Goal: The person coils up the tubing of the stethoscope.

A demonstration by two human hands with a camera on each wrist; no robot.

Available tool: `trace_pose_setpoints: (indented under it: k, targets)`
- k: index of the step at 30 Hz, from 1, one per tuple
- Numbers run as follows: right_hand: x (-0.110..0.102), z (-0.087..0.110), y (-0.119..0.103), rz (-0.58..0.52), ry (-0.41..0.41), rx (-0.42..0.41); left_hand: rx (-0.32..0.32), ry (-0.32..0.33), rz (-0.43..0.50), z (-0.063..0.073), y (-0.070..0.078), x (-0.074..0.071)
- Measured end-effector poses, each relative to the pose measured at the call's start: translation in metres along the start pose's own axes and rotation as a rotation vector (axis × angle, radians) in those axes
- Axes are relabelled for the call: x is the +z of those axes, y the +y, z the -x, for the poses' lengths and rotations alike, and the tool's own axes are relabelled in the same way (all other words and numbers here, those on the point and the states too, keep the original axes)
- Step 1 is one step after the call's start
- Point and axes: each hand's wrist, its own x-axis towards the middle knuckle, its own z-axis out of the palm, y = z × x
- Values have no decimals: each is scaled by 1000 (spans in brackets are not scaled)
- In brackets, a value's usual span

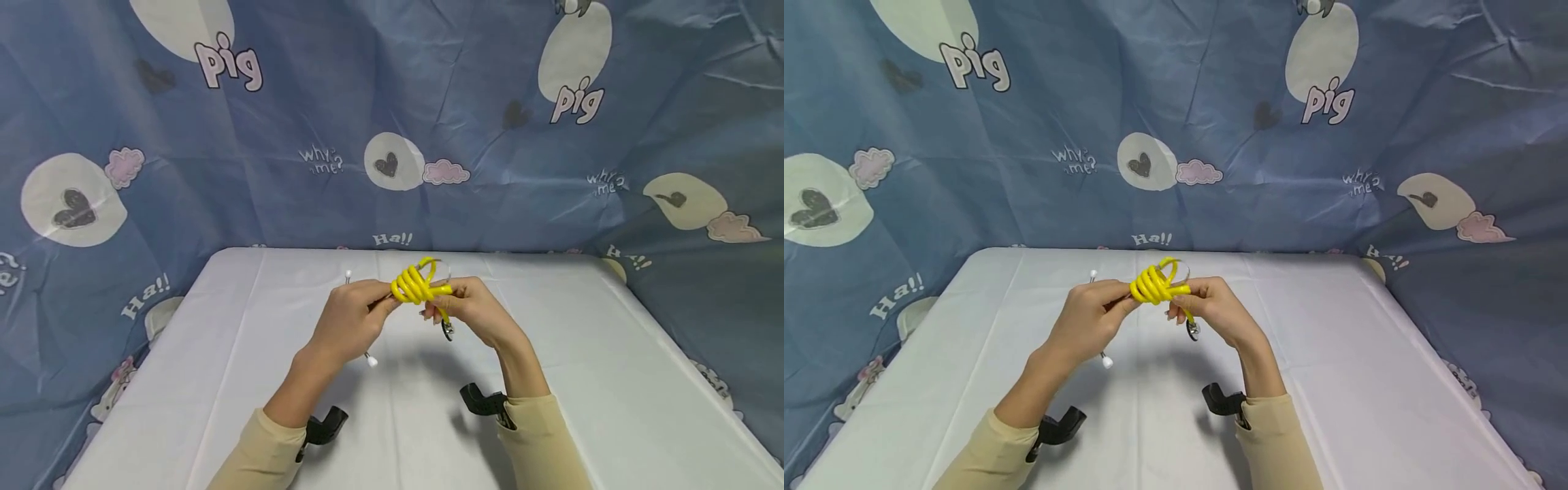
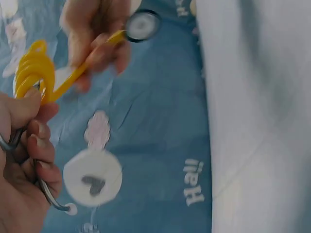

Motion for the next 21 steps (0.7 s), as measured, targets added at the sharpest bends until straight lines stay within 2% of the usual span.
trace_pose_setpoints:
  k: [4, 10, 16, 21]
  targets:
    - [11, -1, -5, 71, -30, -42, -36, 63, -14, 0, -8, -12]
    - [21, 1, -13, 159, -63, -27, -83, 71, -36, 0, -15, -17]
    - [24, 7, -18, 239, -40, -11, -111, 67, -49, 2, -16, -15]
    - [29, 9, -26, 336, 22, 7, -101, 75, -130, 2, -16, -14]
